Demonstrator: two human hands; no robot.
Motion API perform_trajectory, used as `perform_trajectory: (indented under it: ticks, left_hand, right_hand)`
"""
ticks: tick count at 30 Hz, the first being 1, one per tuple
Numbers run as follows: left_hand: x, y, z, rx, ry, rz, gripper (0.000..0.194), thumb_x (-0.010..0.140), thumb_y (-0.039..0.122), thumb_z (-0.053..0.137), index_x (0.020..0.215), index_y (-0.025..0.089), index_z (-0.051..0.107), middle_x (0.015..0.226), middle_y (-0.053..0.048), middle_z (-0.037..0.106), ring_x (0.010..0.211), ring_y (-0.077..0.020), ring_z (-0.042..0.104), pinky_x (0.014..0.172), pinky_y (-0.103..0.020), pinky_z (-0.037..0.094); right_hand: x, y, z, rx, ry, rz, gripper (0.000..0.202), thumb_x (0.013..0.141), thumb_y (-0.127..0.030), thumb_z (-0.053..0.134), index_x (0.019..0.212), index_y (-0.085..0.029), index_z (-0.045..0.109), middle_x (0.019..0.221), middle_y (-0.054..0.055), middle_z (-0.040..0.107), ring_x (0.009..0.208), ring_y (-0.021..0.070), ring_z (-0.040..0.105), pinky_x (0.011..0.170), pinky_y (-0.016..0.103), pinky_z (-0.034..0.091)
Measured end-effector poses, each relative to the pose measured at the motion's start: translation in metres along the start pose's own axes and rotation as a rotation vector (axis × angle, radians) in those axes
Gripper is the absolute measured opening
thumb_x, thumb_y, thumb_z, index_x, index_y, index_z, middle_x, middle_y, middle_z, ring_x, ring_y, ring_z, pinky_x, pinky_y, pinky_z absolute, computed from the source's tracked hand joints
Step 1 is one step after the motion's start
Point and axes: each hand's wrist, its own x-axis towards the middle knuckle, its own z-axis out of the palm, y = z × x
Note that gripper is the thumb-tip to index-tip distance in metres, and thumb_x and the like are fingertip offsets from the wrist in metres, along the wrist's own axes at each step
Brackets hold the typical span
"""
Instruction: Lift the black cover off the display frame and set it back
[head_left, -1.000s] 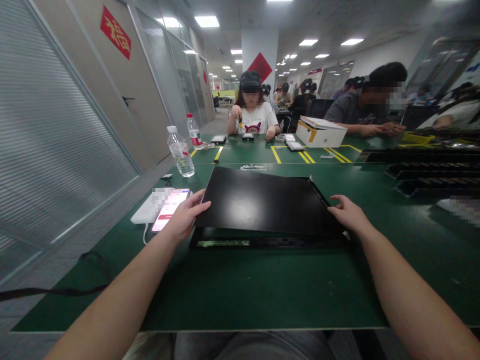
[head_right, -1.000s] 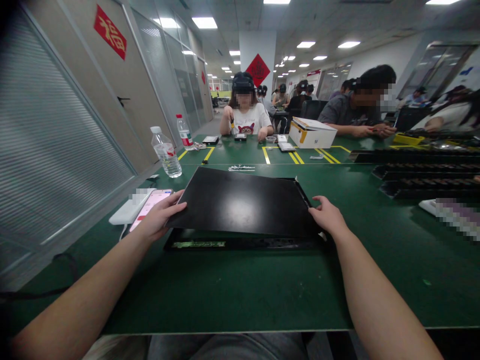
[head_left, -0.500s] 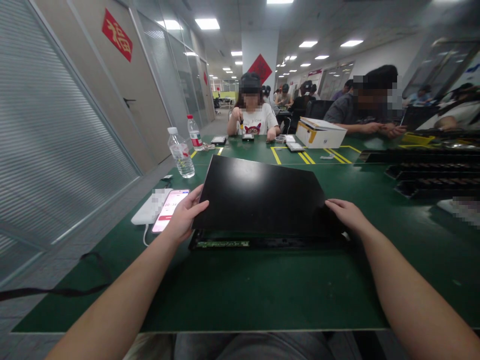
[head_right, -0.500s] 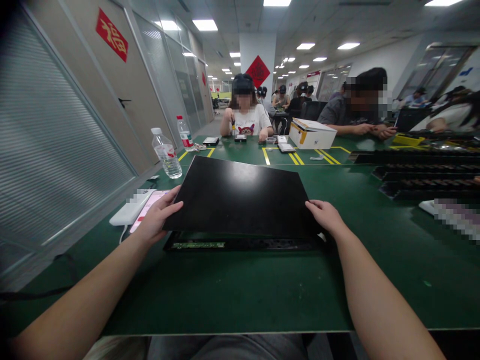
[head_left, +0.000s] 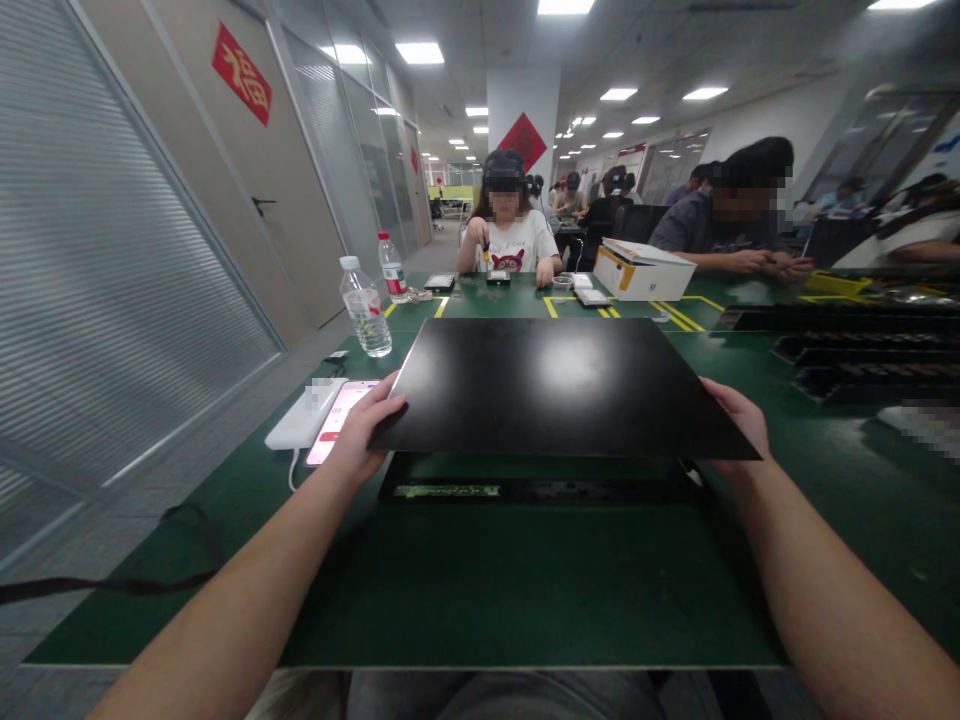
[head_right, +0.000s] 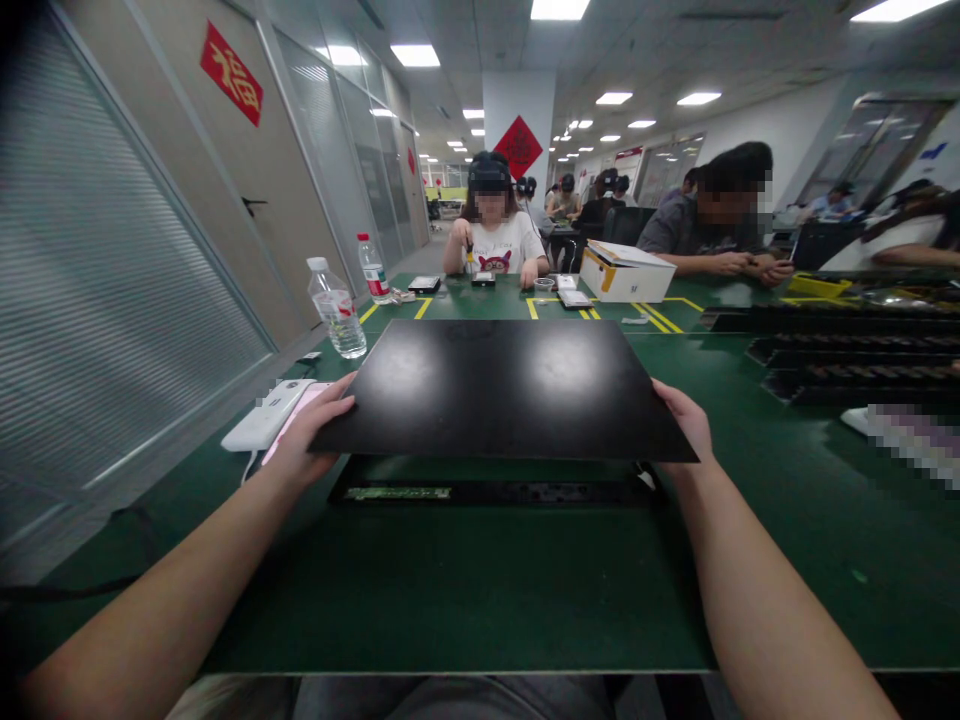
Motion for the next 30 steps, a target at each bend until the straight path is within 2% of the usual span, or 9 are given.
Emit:
perform_trajectory:
  ticks: [2,5,7,10,15,20,23,25,30]
  left_hand:
    - [0.000,-0.003,0.000,0.013,-0.035,-0.006,0.062,0.068,0.032,0.084,0.127,0.019,0.074,0.114,-0.006,0.080,0.106,-0.0326,0.074,0.084,-0.034,0.058]
    - [0.002,-0.007,-0.003,0.011,-0.036,-0.012,0.060,0.069,0.033,0.084,0.127,0.017,0.074,0.114,-0.008,0.080,0.102,-0.0305,0.074,0.079,-0.030,0.057]
    - [0.004,-0.009,-0.006,0.003,-0.031,-0.015,0.058,0.069,0.033,0.084,0.124,0.017,0.076,0.113,-0.009,0.080,0.101,-0.0298,0.074,0.079,-0.030,0.056]
    - [0.006,-0.008,-0.009,0.027,-0.026,-0.036,0.053,0.066,0.034,0.086,0.117,0.019,0.079,0.111,-0.008,0.081,0.102,-0.0308,0.074,0.080,-0.031,0.056]
    - [0.005,-0.011,-0.007,0.213,0.001,-0.063,0.050,0.065,0.042,0.089,0.109,0.020,0.080,0.117,-0.011,0.078,0.117,-0.0368,0.068,0.093,-0.039,0.054]
    - [0.008,-0.021,-0.013,0.560,0.032,0.079,0.049,0.076,0.050,0.080,0.118,0.023,0.076,0.133,-0.012,0.070,0.135,-0.0380,0.055,0.116,-0.048,0.038]
    - [0.009,-0.023,-0.018,0.794,-0.078,0.154,0.059,0.085,0.058,0.068,0.132,0.024,0.068,0.145,-0.013,0.061,0.140,-0.0380,0.049,0.121,-0.052,0.030]
    - [0.007,-0.022,-0.021,0.960,-0.213,0.165,0.068,0.085,0.062,0.066,0.142,0.025,0.061,0.156,-0.014,0.050,0.146,-0.0394,0.041,0.122,-0.056,0.027]
    - [-0.001,-0.016,-0.024,1.194,-0.584,0.144,0.101,0.075,0.066,0.078,0.161,0.030,0.039,0.172,-0.016,0.023,0.155,-0.0471,0.018,0.121,-0.066,0.021]
  right_hand:
    - [-0.004,-0.005,-0.001,0.009,0.017,0.059,0.036,0.082,-0.051,0.055,0.093,-0.022,0.072,0.086,0.011,0.074,0.099,0.0314,0.072,0.088,0.045,0.058]
    - [-0.010,-0.012,0.000,-0.025,-0.076,0.171,0.041,0.085,-0.054,0.049,0.092,-0.021,0.072,0.084,0.012,0.073,0.098,0.0317,0.071,0.087,0.047,0.057]
    - [-0.014,-0.017,0.004,0.009,-0.117,0.294,0.036,0.085,-0.049,0.049,0.089,-0.022,0.072,0.082,0.013,0.073,0.095,0.0310,0.071,0.086,0.046,0.057]
    - [-0.018,-0.024,0.009,0.096,-0.083,0.412,0.023,0.082,-0.038,0.051,0.080,-0.022,0.068,0.079,0.013,0.073,0.091,0.0309,0.072,0.083,0.045,0.057]
    - [-0.017,-0.030,0.005,0.168,0.065,0.353,0.009,0.073,-0.029,0.055,0.073,-0.022,0.060,0.066,0.010,0.067,0.084,0.0310,0.072,0.081,0.043,0.059]
    - [-0.009,-0.028,-0.002,0.245,0.184,0.225,0.010,0.066,-0.025,0.057,0.075,-0.022,0.058,0.065,0.005,0.063,0.083,0.0287,0.071,0.082,0.042,0.059]
    - [-0.009,-0.027,0.002,0.327,0.245,0.102,0.012,0.064,-0.024,0.056,0.075,-0.022,0.056,0.075,0.005,0.065,0.087,0.0271,0.069,0.084,0.042,0.059]
    - [-0.010,-0.027,0.006,0.443,0.309,0.054,0.012,0.063,-0.021,0.056,0.075,-0.022,0.054,0.080,0.004,0.064,0.089,0.0236,0.067,0.086,0.039,0.059]
    - [-0.004,-0.025,0.001,0.570,0.481,-0.056,0.018,0.057,-0.018,0.056,0.071,-0.023,0.046,0.078,0.000,0.055,0.083,0.0163,0.061,0.084,0.028,0.056]
